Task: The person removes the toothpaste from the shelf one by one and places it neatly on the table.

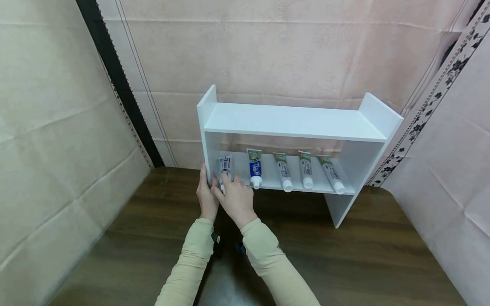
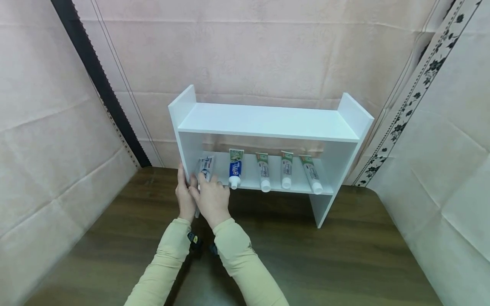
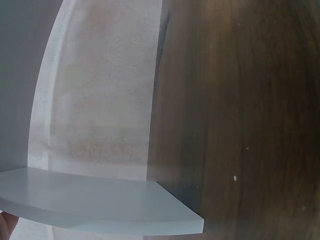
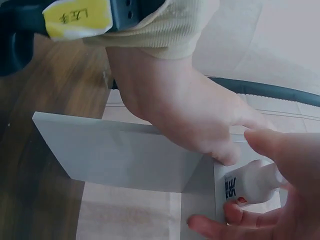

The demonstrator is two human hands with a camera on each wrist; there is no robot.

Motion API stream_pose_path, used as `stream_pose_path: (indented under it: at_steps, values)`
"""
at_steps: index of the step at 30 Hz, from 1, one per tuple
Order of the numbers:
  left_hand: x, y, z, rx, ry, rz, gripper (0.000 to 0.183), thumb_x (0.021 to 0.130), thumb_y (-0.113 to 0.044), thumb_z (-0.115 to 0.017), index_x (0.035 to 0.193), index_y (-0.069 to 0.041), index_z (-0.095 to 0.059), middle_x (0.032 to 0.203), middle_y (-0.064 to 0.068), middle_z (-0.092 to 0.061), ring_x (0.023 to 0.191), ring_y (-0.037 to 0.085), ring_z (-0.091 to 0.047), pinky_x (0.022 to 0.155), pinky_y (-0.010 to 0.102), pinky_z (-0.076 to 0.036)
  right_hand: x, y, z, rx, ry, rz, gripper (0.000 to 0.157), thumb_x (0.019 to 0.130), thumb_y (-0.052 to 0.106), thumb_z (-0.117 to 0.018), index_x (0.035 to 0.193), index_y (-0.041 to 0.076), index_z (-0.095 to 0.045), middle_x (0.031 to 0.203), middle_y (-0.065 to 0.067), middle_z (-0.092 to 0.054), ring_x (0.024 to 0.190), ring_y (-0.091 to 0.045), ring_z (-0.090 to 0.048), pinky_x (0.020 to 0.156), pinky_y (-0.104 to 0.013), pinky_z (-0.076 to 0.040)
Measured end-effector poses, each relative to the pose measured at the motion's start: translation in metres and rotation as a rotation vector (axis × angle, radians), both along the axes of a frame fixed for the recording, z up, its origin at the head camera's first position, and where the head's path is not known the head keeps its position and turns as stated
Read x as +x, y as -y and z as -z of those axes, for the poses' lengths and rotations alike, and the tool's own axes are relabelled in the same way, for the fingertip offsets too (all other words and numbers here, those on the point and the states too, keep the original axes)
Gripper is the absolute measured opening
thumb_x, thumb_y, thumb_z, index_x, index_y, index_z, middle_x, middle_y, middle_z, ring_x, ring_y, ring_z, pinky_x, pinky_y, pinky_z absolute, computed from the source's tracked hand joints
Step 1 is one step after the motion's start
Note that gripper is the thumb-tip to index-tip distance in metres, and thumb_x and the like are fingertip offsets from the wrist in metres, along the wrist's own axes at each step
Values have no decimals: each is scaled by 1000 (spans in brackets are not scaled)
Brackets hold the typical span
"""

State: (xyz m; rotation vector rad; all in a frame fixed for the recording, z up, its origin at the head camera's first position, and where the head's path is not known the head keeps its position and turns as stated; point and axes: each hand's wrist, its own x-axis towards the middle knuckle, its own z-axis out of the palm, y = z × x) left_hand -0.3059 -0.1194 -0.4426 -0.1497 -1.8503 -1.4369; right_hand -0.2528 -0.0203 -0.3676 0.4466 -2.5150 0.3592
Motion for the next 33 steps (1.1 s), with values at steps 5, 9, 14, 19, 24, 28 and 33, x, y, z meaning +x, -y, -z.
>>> stream_pose_path:
  at_steps: [5,9,14,19,24,28,33]
  values:
    - [3,-1,-4,14,37,9,54,103,-25,-43,153,-36,-25,144,13,-51,120,36,-59,85,55,-53,1,0,2,-33,-13,0,27,92,34,-63,113,18,-63,82,-11,-65,49,-19,-55,40,-28,-37]
    - [0,0,0,29,61,23,54,103,-30,-44,152,-40,-25,146,10,-50,123,35,-57,89,54,-52,1,0,7,-53,-65,-1,22,89,24,-65,110,17,-63,79,-11,-66,49,-19,-54,41,-29,-36]
    - [0,0,1,42,58,34,54,103,-28,-45,153,-36,-26,148,9,-48,126,35,-55,92,56,-50,3,0,13,-74,-88,-11,17,88,23,-66,103,15,-61,69,-8,-63,47,-17,-50,41,-26,-30]
    - [0,1,0,23,38,7,55,103,-25,-45,153,-36,-25,148,8,-48,125,34,-56,91,54,-51,3,0,15,-78,-84,-12,16,91,25,-63,103,14,-60,65,-7,-60,44,-16,-47,40,-25,-29]
    - [-1,1,0,13,21,-11,56,102,-25,-45,152,-39,-25,147,10,-49,123,34,-58,89,54,-52,5,-2,14,-79,-84,-18,18,91,25,-62,105,14,-61,62,-6,-60,41,-13,-44,38,-24,-27]
    - [-1,1,0,9,23,-14,56,102,-25,-45,153,-38,-25,146,11,-50,122,35,-58,88,55,-52,7,-4,13,-76,-78,-22,18,90,23,-63,106,14,-61,59,-6,-59,38,-11,-39,37,-22,-23]
    - [0,1,1,9,23,-14,56,102,-23,-45,153,-37,-26,147,11,-49,124,35,-57,88,55,-52,12,-6,13,-88,-42,-39,19,90,22,-63,108,14,-60,56,-3,-57,37,-8,-34,36,-20,-20]
